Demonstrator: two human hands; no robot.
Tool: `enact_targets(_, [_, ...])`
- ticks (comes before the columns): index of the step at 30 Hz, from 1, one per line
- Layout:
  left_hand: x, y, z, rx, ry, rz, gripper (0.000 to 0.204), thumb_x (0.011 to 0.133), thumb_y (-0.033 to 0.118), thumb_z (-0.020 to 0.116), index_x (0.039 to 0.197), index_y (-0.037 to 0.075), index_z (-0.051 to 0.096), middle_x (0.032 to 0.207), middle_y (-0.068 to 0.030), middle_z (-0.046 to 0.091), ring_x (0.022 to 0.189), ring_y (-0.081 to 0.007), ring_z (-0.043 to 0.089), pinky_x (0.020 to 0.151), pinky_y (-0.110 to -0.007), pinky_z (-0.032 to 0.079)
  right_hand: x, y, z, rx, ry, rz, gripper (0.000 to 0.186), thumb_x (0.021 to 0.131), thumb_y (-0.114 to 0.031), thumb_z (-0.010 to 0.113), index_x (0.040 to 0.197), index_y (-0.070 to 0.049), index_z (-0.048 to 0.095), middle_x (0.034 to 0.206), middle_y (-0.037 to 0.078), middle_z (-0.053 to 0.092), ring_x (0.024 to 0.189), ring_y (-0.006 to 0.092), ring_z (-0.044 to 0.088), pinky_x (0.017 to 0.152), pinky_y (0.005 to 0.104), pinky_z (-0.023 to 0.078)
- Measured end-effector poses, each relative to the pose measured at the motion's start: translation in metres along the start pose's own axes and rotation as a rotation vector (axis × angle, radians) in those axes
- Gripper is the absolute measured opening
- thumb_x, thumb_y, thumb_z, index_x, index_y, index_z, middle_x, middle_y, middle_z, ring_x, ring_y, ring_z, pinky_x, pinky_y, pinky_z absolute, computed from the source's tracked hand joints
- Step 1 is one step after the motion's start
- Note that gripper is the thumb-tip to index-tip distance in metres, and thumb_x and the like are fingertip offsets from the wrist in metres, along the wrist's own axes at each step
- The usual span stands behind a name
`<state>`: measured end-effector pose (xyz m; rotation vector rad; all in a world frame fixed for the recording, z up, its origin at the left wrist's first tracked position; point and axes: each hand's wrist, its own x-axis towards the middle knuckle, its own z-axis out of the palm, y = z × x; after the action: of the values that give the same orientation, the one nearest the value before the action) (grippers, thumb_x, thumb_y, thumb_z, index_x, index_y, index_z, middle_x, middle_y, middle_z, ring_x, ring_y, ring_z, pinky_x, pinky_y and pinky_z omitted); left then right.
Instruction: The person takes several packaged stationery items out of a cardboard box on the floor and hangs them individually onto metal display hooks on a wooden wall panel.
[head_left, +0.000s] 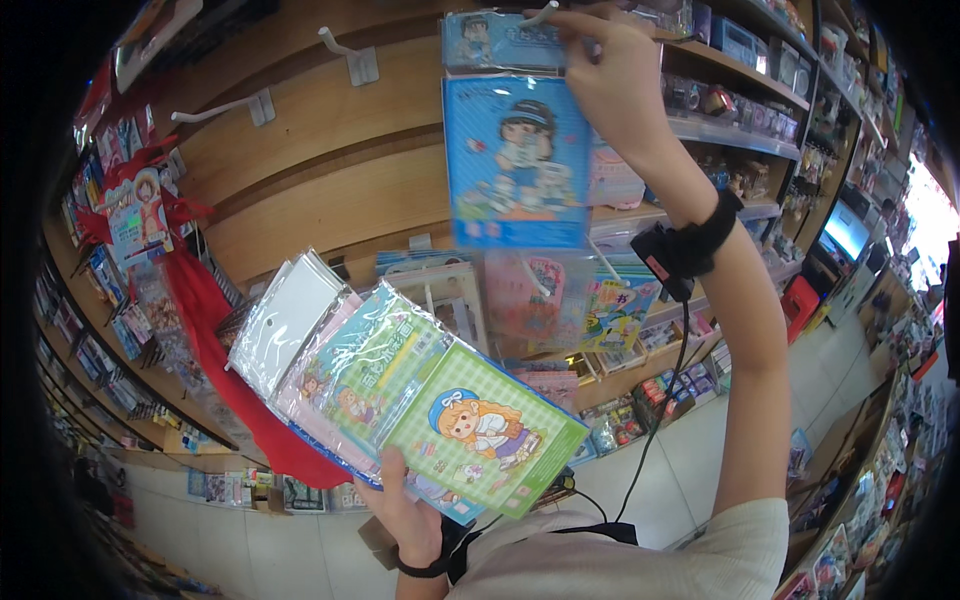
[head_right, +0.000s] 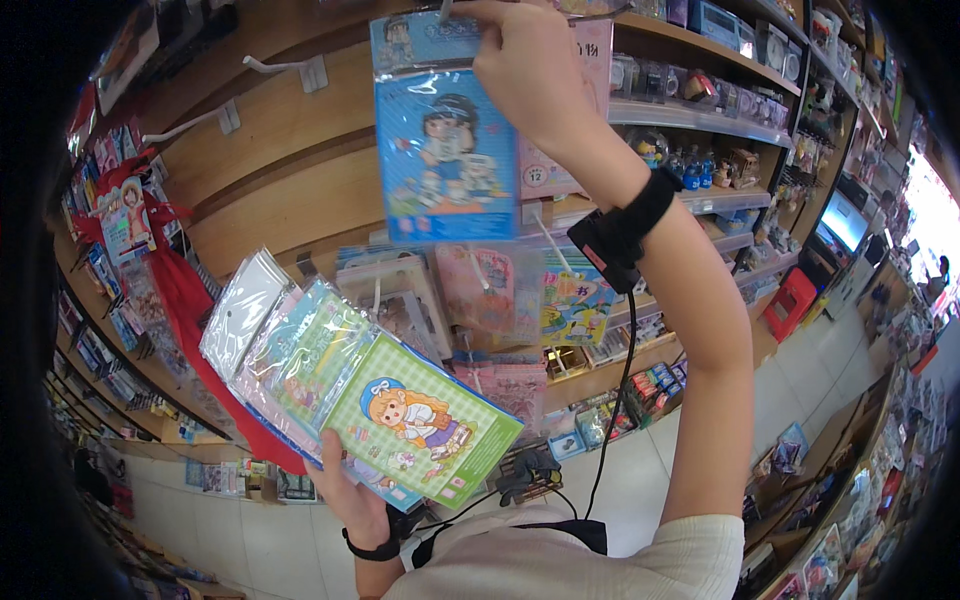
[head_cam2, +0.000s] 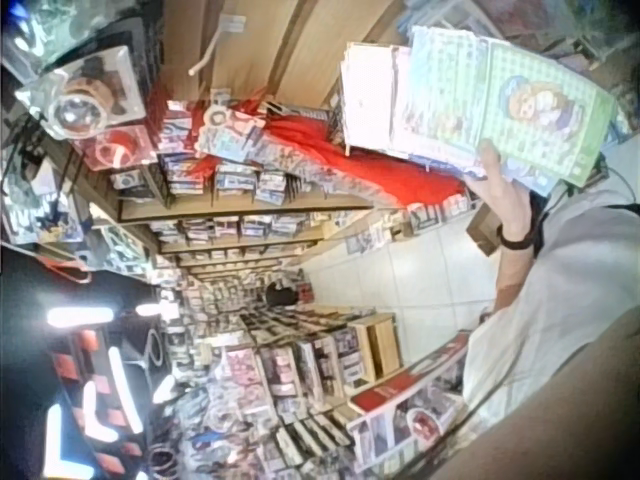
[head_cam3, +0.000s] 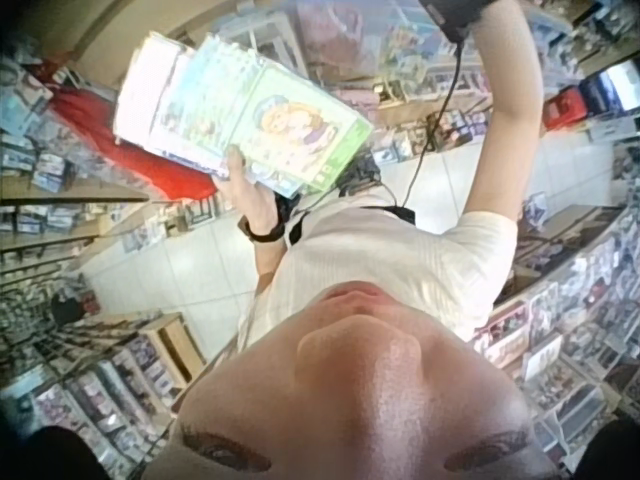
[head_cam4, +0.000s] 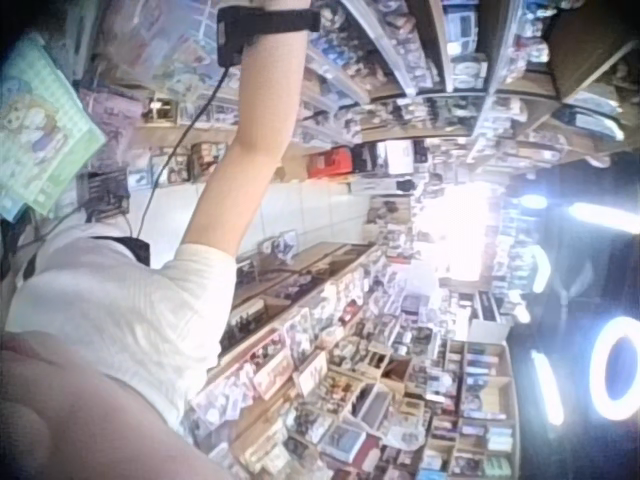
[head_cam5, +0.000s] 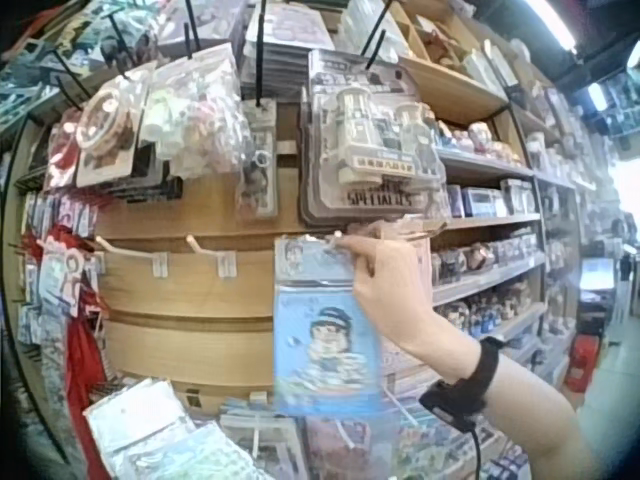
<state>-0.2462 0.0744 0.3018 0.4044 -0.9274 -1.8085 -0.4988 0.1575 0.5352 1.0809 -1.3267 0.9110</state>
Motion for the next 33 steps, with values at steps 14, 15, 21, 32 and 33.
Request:
enact_targets(14, [0.004,0.007,0.006,-0.044,0.000,-0.034,0.034,0.081,0.007,0.059,0.111,-0.001,0.045,0.102,-0.0071,0.054,0.087,-0.0112,0.052,0.077,-0.025,0.041,-0.041,-0.036,0.013,-0.007,-0.062,-0.193,0.024,0.076,-0.001,0.054,0.100,0.000,0.055,0.089,0.009,0.055,0.083,0.0157,0.052,0.070,0.0273,0.041])
enact_targets(15, [0.004,0.007,0.007,-0.043,-0.040,-0.037,0.032,0.081,0.007,0.060,0.109,-0.001,0.047,0.101,-0.0068,0.055,0.086,-0.0107,0.053,0.076,-0.025,0.041,-0.047,-0.042,0.005,0.182,-0.266,-0.192,0.024,0.082,-0.006,0.055,0.106,-0.003,0.057,0.080,0.002,0.058,0.071,0.0054,0.052,0.060,0.0189,0.043])
enact_targets(21, [0.005,0.004,0.015,-0.016,-0.094,-0.045,0.033,0.080,0.009,0.061,0.108,-0.002,0.049,0.100,-0.0063,0.056,0.086,-0.0101,0.053,0.075,-0.024,0.042,-0.071,-0.079,0.000,0.685,-0.930,0.199,0.035,0.077,-0.008,0.062,0.110,0.000,0.050,0.074,0.005,0.056,0.064,0.0093,0.053,0.058,0.0224,0.044])
enact_targets(32, [0.013,-0.001,0.025,-0.016,-0.079,-0.012,0.032,0.082,0.008,0.059,0.110,-0.003,0.047,0.102,-0.0075,0.055,0.089,-0.0115,0.053,0.078,-0.025,0.042,-0.055,-0.049,-0.006,0.628,-0.877,0.276,0.025,0.071,-0.003,0.064,0.095,0.002,0.056,0.064,0.009,0.057,0.060,0.0107,0.055,0.055,0.0241,0.044])
enact_targets(33, [0.013,-0.002,0.026,-0.029,-0.112,-0.012,0.032,0.082,0.008,0.059,0.110,-0.003,0.047,0.102,-0.0075,0.055,0.089,-0.0115,0.053,0.078,-0.025,0.042,-0.049,-0.042,-0.009,0.631,-0.735,0.250,0.021,0.072,-0.004,0.063,0.092,0.001,0.057,0.066,0.010,0.058,0.062,0.0138,0.057,0.057,0.0265,0.045])
